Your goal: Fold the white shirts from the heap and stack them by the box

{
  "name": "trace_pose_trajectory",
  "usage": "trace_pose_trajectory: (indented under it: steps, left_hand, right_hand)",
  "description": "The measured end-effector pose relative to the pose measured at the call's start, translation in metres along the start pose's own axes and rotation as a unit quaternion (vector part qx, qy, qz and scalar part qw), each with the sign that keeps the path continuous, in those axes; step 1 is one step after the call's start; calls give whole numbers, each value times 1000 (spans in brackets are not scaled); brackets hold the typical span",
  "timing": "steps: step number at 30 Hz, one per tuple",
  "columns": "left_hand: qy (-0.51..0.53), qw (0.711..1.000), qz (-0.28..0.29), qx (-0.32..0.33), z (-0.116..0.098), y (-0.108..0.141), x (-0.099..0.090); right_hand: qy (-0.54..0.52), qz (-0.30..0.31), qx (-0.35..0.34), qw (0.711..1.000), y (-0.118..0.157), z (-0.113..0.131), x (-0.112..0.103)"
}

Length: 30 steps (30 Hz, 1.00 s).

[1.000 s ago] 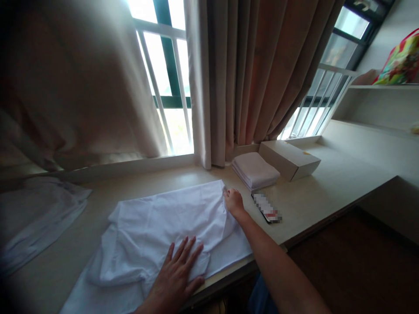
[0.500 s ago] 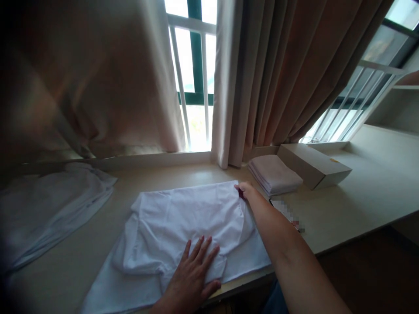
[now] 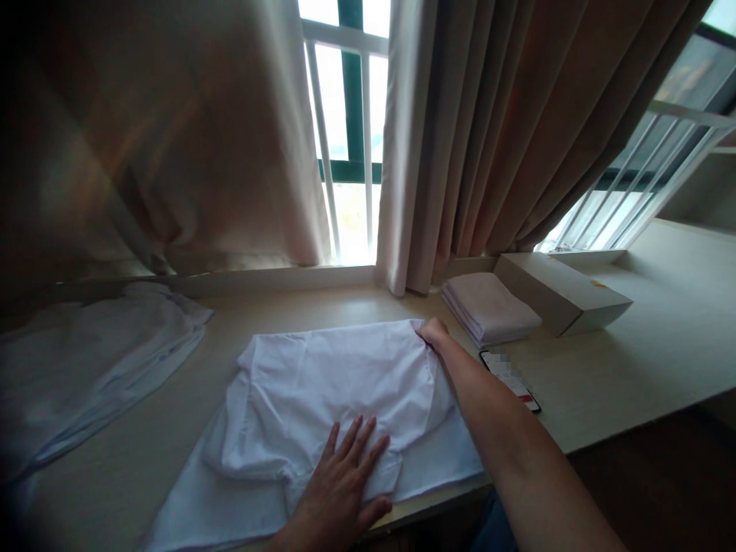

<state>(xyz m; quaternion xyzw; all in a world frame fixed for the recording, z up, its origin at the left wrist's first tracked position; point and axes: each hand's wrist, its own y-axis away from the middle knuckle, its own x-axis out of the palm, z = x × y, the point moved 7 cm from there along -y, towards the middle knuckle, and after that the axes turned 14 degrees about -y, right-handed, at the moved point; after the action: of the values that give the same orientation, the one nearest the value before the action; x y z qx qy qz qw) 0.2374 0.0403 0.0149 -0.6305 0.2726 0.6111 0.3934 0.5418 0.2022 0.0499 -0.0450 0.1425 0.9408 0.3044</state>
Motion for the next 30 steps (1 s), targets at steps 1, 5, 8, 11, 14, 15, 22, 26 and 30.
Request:
trace_pose_trajectory:
  steps: [1, 5, 8, 11, 14, 15, 22, 26, 30]
  left_hand:
    - [1, 1000, -1, 0, 0, 0, 0]
    - [6, 1000, 4, 0, 1, -1, -2]
    - [8, 1000, 8, 2, 0, -1, -3]
    - [9, 1000, 6, 5, -1, -1, -5]
    - [8, 1000, 1, 4, -1, -1, -7]
    - [6, 1000, -1, 4, -1, -1, -7]
    - [-5, 1000, -6, 8, 0, -1, -3]
    - [-7, 1000, -25, -13, 2, -2, 2]
    - [-13, 999, -44, -27, 2, -4, 6]
  right_hand:
    - [32, -13, -26, 999, 4, 5, -1]
    - [143, 0, -135, 980, 36, 7, 8]
    - [296, 88, -269, 912, 69, -17, 29]
    - [397, 121, -260, 872, 78, -58, 33]
    - [423, 116, -238, 867, 72, -75, 30]
    - [425, 114, -241, 865, 69, -74, 31]
    - [423, 125, -260, 859, 85, -48, 26]
    - [417, 136, -305, 845, 130, -50, 13]
    - [419, 179, -269, 849, 162, -74, 3]
